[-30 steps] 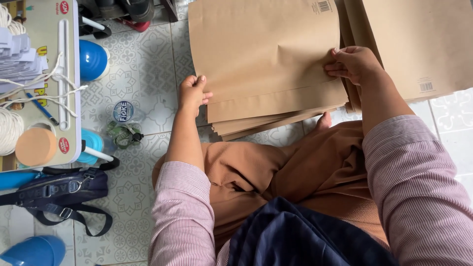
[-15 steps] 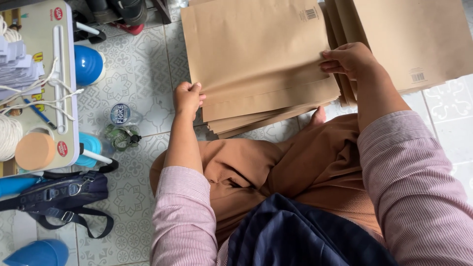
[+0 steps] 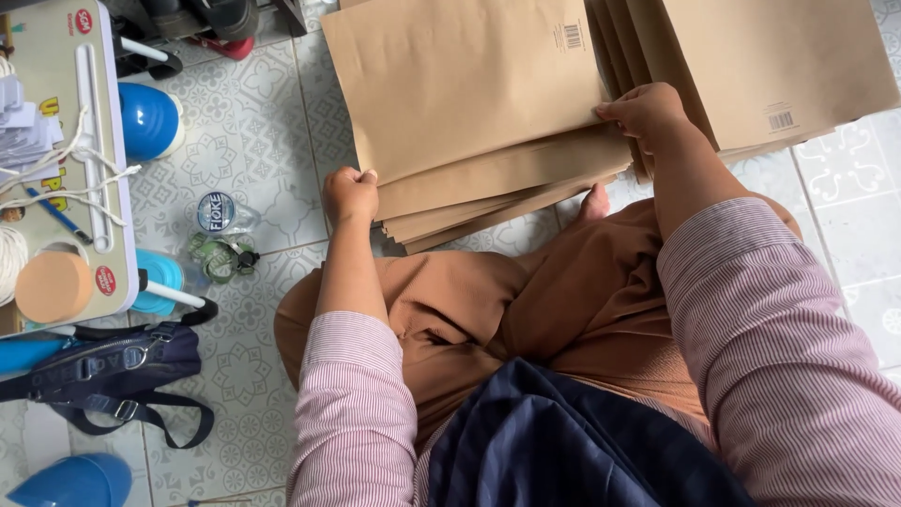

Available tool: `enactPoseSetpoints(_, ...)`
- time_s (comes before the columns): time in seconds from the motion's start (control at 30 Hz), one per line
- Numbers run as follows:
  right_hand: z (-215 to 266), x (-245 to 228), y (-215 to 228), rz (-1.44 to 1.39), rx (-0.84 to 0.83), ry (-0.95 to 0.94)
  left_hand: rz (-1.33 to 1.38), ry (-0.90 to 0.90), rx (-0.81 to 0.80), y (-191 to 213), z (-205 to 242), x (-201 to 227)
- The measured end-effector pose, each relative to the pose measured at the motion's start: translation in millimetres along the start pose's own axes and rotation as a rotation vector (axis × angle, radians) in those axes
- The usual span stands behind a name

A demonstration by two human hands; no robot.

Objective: The person is sitting on the floor, organizing and stacking large brown paper bags by picking them up individually, smoothing them out, and placing them into neat piles.

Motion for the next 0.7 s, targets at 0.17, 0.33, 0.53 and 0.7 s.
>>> enactPoseSetpoints(0.17,0.7,0.7,-4.7,0.135,-0.038,0.002,-0.081,0.153,-0.052,6.6,13.0,12.4)
enactPoseSetpoints(0.33,3.4,2.5,-7.8,0.14,-0.043,0.009,-0.102,0.191,-0.055,12.4,25.9,23.1)
enactPoseSetpoints(0.53,7.0,-0.3,-12.6,0.171,-0.017,0.075,-0.307,0.097,0.064,-9.2,16.7,24.1)
enactPoseSetpoints(0.7,5.3,1.9,-11.2,0.2,-0.055,0.099,-0.248,-0.39,0.428,-13.6,33.0,56.8)
Point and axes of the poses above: each hand's wrist, its own z-axis away from the middle knuckle, its own y-axis out of the back of the hand, x = y × z, the point moved 2 cm from there along -z, towards the middle knuckle, and after that the axes turned 11 degrees about y, right-handed, at the moved point
